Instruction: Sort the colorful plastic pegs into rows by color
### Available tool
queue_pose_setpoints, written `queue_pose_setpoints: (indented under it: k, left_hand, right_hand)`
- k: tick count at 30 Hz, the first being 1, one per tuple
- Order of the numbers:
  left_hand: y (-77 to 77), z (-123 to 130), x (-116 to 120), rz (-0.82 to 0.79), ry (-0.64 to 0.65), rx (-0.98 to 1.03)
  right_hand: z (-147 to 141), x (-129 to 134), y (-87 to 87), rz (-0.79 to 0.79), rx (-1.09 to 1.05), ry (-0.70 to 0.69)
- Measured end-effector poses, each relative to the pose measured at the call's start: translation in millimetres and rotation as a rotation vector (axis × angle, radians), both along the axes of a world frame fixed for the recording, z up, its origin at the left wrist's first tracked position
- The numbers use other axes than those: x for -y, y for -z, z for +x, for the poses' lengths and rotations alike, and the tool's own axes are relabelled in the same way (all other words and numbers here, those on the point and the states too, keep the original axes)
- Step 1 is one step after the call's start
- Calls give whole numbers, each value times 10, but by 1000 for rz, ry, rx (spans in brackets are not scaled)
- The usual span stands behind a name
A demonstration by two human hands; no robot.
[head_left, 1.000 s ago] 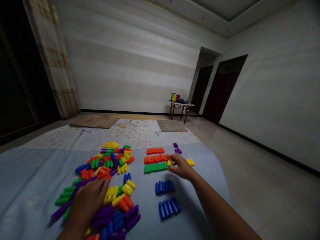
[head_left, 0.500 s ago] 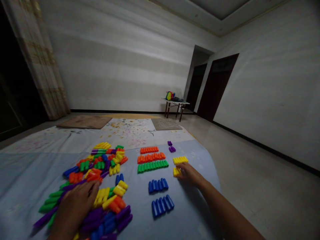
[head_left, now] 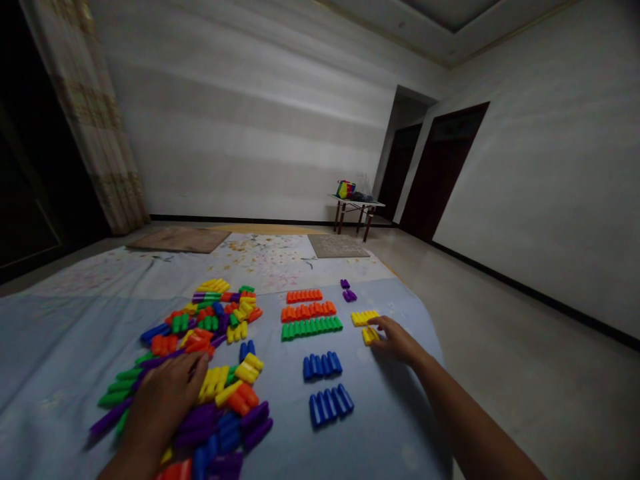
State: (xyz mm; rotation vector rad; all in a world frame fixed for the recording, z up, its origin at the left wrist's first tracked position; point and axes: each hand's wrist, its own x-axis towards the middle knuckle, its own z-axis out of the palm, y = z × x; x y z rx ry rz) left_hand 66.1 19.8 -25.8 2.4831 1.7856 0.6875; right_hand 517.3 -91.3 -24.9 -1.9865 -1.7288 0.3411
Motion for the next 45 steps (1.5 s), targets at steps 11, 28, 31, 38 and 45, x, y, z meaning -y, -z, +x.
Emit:
queue_pose_setpoints:
  k: [11, 28, 31, 38, 45]
  left_hand:
    - [-124, 72, 143, -22, -21, -67]
    - [-124, 80, 162, -1, -25, -72]
    - [-139, 91, 165, -14, -25, -66]
    - [-129, 86, 163, -43, -29, -40]
    - [-101, 84, 134, -29, -37, -38]
  right_hand:
    - [-156, -97, -95, 43, 68, -60]
    - [-2383, -860, -165, -64, 80, -537]
    - [-2280, -841, -161, -31, 11, -517]
    - [-1892, -657, -126, 48, 82, -604]
    - [-1841, -526, -330, -17, 65, -640]
